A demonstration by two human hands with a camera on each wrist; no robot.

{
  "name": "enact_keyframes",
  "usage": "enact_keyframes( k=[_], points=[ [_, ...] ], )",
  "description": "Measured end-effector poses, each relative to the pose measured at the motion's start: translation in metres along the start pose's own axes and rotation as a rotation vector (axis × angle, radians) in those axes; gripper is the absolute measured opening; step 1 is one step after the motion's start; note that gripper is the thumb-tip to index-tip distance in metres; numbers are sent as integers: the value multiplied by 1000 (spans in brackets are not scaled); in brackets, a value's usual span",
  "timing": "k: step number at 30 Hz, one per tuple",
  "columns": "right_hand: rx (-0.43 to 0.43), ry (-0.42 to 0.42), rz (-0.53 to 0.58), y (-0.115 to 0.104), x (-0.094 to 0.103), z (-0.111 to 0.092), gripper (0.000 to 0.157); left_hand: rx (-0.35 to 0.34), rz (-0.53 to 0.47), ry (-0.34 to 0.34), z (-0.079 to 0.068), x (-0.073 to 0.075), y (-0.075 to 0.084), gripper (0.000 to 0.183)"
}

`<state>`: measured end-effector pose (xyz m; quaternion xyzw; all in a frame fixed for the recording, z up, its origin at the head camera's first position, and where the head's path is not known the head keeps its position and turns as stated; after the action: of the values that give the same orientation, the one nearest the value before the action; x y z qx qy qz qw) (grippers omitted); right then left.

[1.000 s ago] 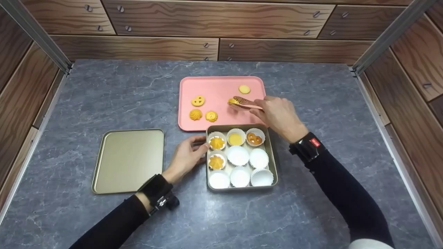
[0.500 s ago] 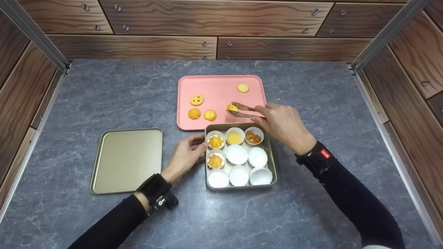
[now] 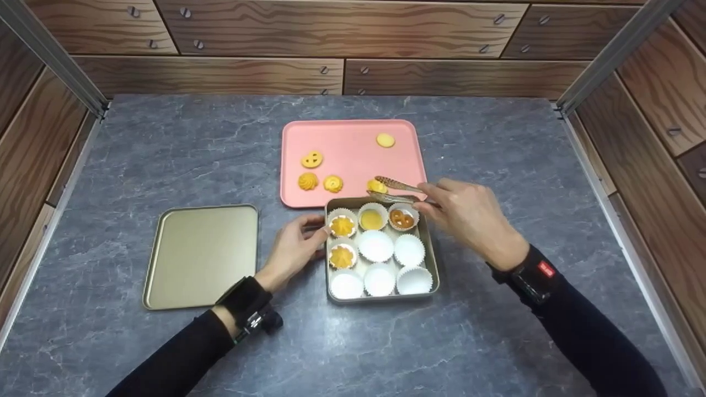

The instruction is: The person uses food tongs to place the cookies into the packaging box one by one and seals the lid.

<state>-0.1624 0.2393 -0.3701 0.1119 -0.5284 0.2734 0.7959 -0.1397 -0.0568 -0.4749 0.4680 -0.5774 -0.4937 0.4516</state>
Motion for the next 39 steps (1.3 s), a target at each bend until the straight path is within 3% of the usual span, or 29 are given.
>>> enact_keyframes(
  k=[10,18,28,39],
  points=[
    [67,-27,-5,-10,11,-18,37,-1,33,-1,0,1,1,47],
    [99,-112,13,-15,16,-33,35,-6,34,-11,1,1,-1,46],
    [116,-223,34,-16,3,-40,32,-30,19,-1,0,1,1,46],
    [149,-239,-17,-22,-9,-37,34,-39,30,-7,0,1,1,47]
  ],
)
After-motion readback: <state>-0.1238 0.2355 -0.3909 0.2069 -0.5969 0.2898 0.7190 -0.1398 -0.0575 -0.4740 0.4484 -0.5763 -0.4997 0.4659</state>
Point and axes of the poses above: each hand's wrist, its own z-axis towards the middle knuckle, its own x-axis out of the back of the hand, y = z × x, the point moved 3 cm from there along z, towards the middle knuckle, and after that the axes turned 9 degrees about -x, right-handed, at the moved point
